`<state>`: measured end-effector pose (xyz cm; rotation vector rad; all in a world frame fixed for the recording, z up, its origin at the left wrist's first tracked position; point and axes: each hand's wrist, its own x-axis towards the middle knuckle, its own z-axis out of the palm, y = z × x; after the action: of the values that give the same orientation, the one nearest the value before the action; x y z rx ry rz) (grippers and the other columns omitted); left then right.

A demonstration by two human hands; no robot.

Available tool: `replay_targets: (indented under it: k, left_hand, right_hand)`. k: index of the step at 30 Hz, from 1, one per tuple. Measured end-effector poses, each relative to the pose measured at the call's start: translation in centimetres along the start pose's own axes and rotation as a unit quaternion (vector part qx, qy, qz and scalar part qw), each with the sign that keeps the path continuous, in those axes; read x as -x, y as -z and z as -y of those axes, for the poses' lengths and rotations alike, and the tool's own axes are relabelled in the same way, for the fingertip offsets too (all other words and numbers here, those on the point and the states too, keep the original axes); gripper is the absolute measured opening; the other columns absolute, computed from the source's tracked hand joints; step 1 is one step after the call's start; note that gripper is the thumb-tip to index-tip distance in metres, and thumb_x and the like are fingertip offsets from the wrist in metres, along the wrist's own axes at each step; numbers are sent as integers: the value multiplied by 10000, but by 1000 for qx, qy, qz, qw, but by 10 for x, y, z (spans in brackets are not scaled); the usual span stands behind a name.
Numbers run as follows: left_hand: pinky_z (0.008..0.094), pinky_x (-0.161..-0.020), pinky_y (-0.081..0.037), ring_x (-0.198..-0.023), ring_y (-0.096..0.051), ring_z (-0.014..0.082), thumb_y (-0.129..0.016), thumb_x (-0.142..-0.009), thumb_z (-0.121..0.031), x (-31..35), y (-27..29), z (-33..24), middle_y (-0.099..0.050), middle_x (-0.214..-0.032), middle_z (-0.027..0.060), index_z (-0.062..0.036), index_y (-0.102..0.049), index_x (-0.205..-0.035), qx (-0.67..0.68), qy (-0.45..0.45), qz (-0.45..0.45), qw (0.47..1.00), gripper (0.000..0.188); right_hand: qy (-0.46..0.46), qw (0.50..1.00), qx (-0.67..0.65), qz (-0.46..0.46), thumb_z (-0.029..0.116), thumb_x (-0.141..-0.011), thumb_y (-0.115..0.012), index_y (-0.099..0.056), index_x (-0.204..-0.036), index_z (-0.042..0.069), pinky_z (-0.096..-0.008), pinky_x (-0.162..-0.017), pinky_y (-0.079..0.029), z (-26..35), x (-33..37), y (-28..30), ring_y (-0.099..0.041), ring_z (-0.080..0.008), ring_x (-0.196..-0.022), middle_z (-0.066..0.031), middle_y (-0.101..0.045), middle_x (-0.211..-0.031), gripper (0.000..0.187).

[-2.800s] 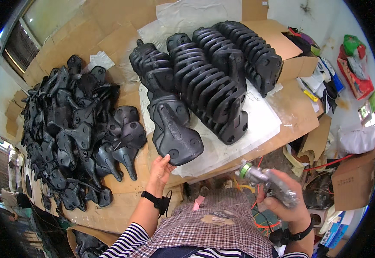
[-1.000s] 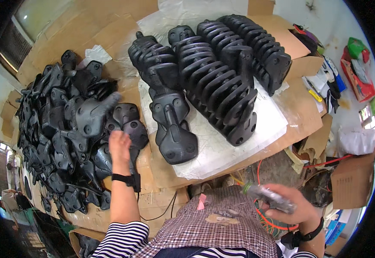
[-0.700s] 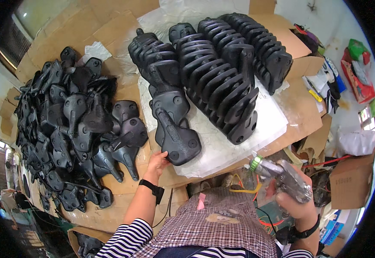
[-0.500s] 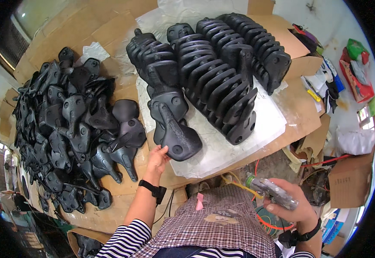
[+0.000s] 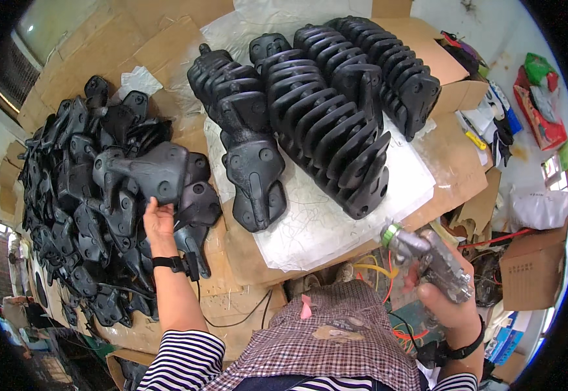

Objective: The person unpacks a white sack labeled '170#' using a yellow utility knife and removes black cast metal parts. They place the parts on a table and then use a handheld pneumatic tool to clean or deburr the surfaces of the castings one by one.

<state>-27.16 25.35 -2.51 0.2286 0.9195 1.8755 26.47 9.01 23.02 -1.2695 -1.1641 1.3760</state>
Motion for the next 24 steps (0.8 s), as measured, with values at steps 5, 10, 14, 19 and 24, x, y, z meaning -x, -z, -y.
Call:
replay_targets:
  k: [5,10,14,19,24]
  left_hand:
    - [438,-912,-465,-957,-594,255,-620,-881,-117,-3,-21,87,-647,-1048,87,-50,-600,-1059,14,187,52,981,191]
    - [399,-872,-427,-961,-538,220,-644,-867,-93,-6,-57,143,-598,-1046,60,-76,-583,-1066,-146,226,53,962,209]
    - [371,-831,-396,-913,-533,182,-680,-829,-78,-4,-87,139,-613,-988,32,-84,-591,-1037,-229,253,68,938,227]
    - [321,-789,-450,-829,-573,169,-689,-768,30,32,-121,106,-622,-913,38,-47,-586,-963,-172,145,71,972,234]
    - [288,-782,-472,-829,-591,169,-627,-821,25,16,-119,-31,-631,-918,64,-4,-602,-950,-187,-144,39,971,134]
  right_hand:
    - [-87,984,134,82,190,-782,-752,-472,-1292,-26,-296,-741,-514,-13,15,13,-617,-131,-827,-77,-637,-925,621]
    - [-69,988,127,55,180,-784,-746,-449,-1313,-20,-297,-766,-509,-12,4,7,-621,-143,-840,-85,-638,-938,639]
    - [-60,988,120,76,144,-785,-742,-449,-1316,-13,-297,-777,-506,-16,5,0,-623,-146,-852,-88,-638,-949,626]
    - [-102,976,153,120,95,-784,-737,-469,-1311,11,-296,-786,-506,-25,-4,-7,-618,-131,-861,-71,-645,-957,597]
    - [-126,965,173,154,86,-778,-739,-491,-1290,13,-290,-773,-503,-25,-7,-8,-617,-128,-845,-59,-646,-960,574]
